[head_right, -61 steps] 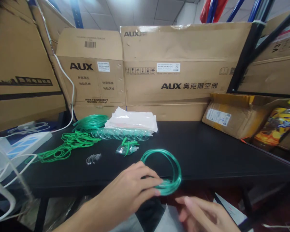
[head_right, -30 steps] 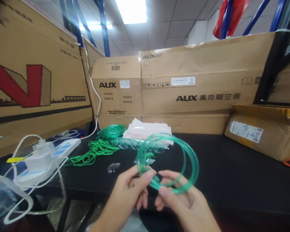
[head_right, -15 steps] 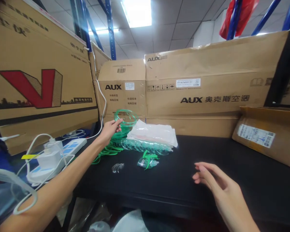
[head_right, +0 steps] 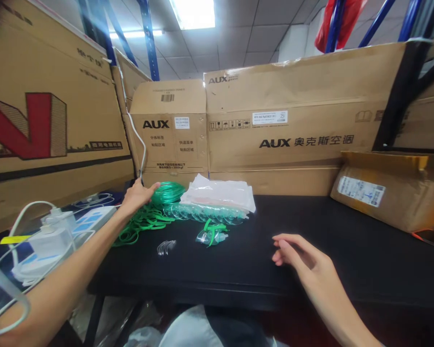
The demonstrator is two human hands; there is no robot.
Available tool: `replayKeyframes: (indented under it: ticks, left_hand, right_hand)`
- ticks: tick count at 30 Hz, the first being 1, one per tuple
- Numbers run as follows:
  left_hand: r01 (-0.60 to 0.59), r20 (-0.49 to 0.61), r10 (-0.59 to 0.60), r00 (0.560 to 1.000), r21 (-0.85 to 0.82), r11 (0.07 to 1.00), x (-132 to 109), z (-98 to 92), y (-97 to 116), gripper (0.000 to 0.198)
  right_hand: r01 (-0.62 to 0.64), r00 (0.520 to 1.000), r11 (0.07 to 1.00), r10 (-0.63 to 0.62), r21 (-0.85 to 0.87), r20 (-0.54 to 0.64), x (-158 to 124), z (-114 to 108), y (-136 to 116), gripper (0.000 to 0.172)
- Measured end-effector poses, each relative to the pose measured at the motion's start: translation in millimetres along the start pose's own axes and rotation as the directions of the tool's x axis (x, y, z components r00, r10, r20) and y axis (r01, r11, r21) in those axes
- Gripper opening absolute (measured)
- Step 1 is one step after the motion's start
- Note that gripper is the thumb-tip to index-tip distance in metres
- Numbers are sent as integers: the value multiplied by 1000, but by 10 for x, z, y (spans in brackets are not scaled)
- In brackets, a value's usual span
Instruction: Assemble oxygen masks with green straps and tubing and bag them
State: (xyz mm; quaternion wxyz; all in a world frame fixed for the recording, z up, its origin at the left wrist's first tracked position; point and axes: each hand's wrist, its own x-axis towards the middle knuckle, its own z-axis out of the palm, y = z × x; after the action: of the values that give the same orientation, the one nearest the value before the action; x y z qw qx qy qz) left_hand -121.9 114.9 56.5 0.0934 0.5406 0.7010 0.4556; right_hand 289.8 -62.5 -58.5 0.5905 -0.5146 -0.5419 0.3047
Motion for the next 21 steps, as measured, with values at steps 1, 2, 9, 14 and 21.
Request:
replayKeyframes:
  ticks: [1,2,9,14,21]
  left_hand:
    - [-71,26,71,997,15,997,-89,-33,56,63]
    - [-145,71,143,987,16,989,-196,-54,119,60]
    - [-539,677,442,589,-78,839,-1075,133,424,37]
    - [-498,660,440,609,-114,860,-1343,418,426,35]
    - [-63,665,500,555,-566,822,-1522,485,507,44]
  right_hand:
    - [1,1000,1000,-1,-22,14,7,11,-26,37]
    - [10,999,999,-8,-52,41,16,30,-57,37]
    - [326,908,898,-211,-295,361,117,460,-331,27]
    - [533,802,739,-284,-413,526,188,732,-331,36]
    - [568,813,696,-392,-440,430,300,785,-380,49]
